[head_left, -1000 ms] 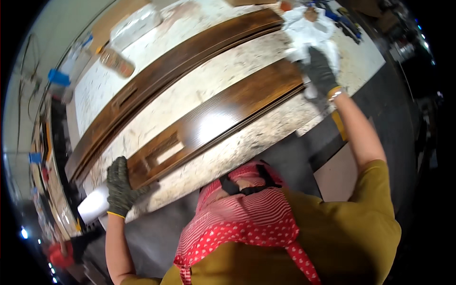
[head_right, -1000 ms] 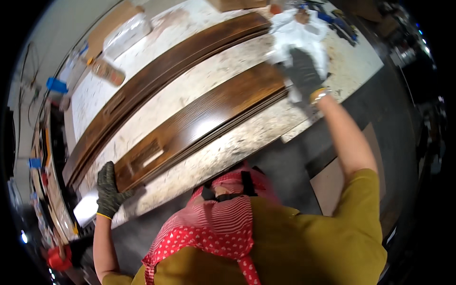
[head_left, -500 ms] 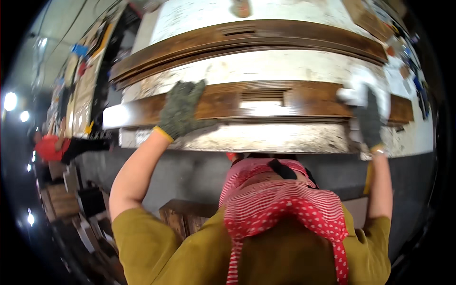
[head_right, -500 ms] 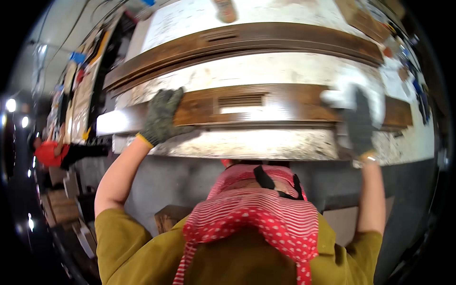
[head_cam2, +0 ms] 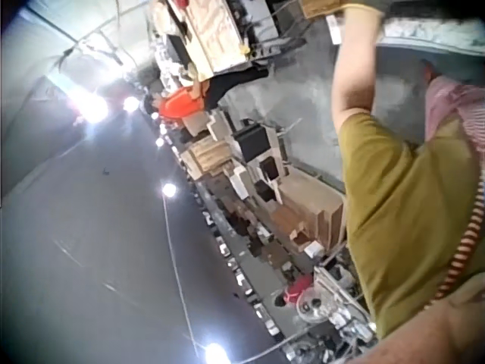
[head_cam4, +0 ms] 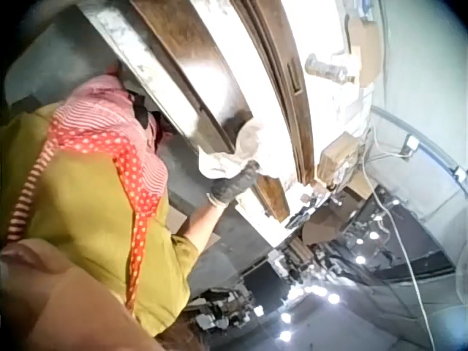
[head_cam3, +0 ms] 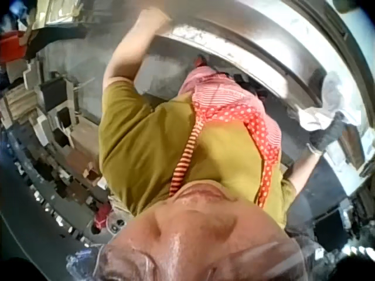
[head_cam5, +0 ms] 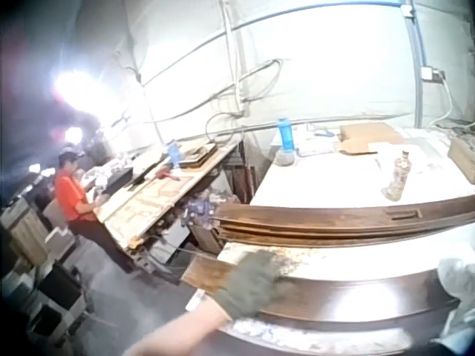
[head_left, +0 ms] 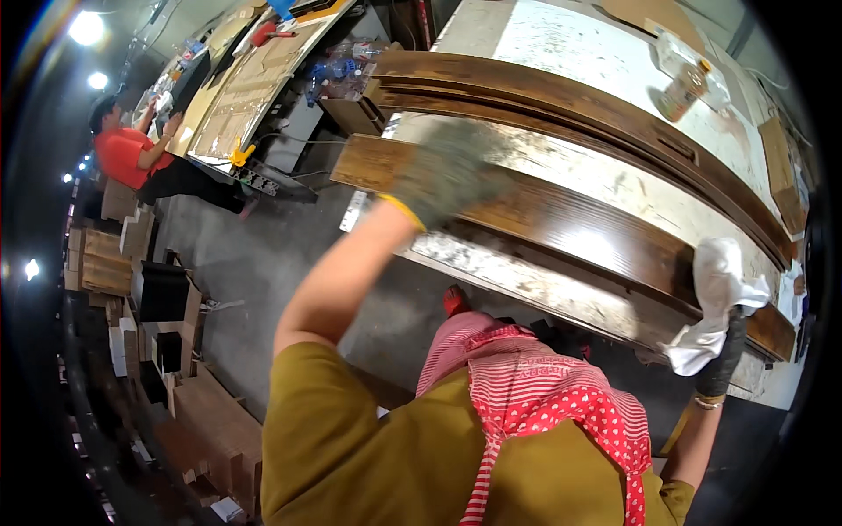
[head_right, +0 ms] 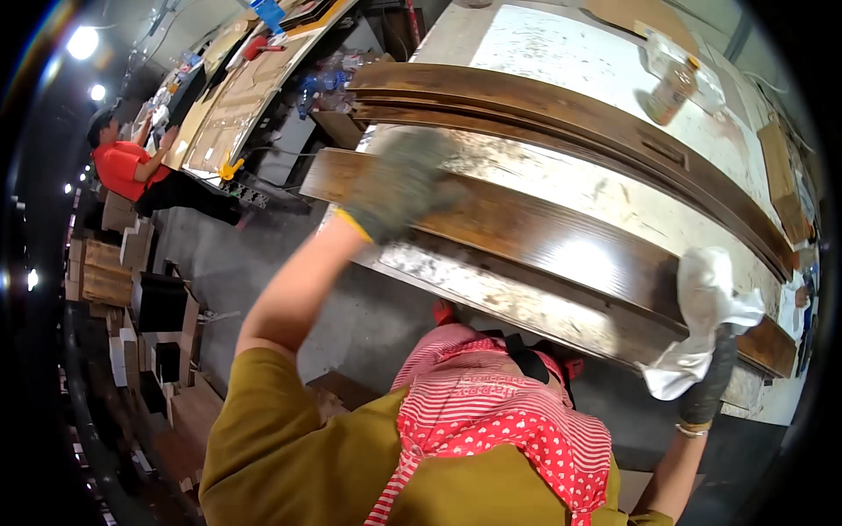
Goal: The person scrapes the wooden boards with a small blade, then applies liquid from a bottle onto a cloth and wipes the surfaces of the wooden boards.
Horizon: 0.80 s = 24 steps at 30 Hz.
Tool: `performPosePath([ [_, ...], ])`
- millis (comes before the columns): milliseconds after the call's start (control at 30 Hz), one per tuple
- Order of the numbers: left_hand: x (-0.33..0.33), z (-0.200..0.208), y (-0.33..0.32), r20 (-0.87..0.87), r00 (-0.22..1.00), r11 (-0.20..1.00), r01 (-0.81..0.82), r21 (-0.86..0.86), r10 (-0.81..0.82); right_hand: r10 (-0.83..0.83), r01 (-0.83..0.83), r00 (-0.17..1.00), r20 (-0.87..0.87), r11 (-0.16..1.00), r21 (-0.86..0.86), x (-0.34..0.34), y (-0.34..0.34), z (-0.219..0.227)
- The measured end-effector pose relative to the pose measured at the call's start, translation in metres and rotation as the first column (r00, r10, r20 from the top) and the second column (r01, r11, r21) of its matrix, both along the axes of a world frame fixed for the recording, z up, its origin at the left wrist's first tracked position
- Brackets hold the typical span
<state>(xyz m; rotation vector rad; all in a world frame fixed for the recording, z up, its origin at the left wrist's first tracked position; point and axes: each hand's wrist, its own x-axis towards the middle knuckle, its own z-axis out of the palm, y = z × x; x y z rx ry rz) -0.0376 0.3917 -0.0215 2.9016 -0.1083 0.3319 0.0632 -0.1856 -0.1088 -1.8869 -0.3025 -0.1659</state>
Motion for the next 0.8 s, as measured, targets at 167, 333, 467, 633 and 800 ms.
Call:
performPosePath([
  [167, -0.073, -0.082, 0.226, -0.12, 0.978, 0.982, -0.176, -0.062, 0.168, 0.183, -0.009, 0.965, 0.189, 0.741, -0.671, 0.008, 0.08, 0.025],
  [333, -0.071, -0.082, 0.209, -0.163, 0.98, 0.797, -0.188, -0.574, 0.114, 0.821, -0.337, 0.566, 0.07, 0.308, -0.89, -0.027, 0.337, 0.058],
  [467, -0.069, -0.095, 0.219, -0.051, 0.998, 0.942, -0.053, -0.331, 0.038, 0.94, -0.494, 0.31, 0.14, 0.285, -0.821, -0.071, 0.533, 0.066],
  [633, -0.078, -0.115, 0.234, -0.018, 1.0, 0.985, -0.014, -0.171, 0.011, 0.951, -0.461, 0.283, 0.121, 0.246, -0.853, -0.077, 0.535, 0.067],
  [800, -0.081, -0.087, 0.212, -0.083, 0.994, 0.887, -0.106, -0.449, 0.076, 0.866, -0.313, 0.5, 0.03, 0.213, -0.926, -0.053, 0.4, 0.072],
])
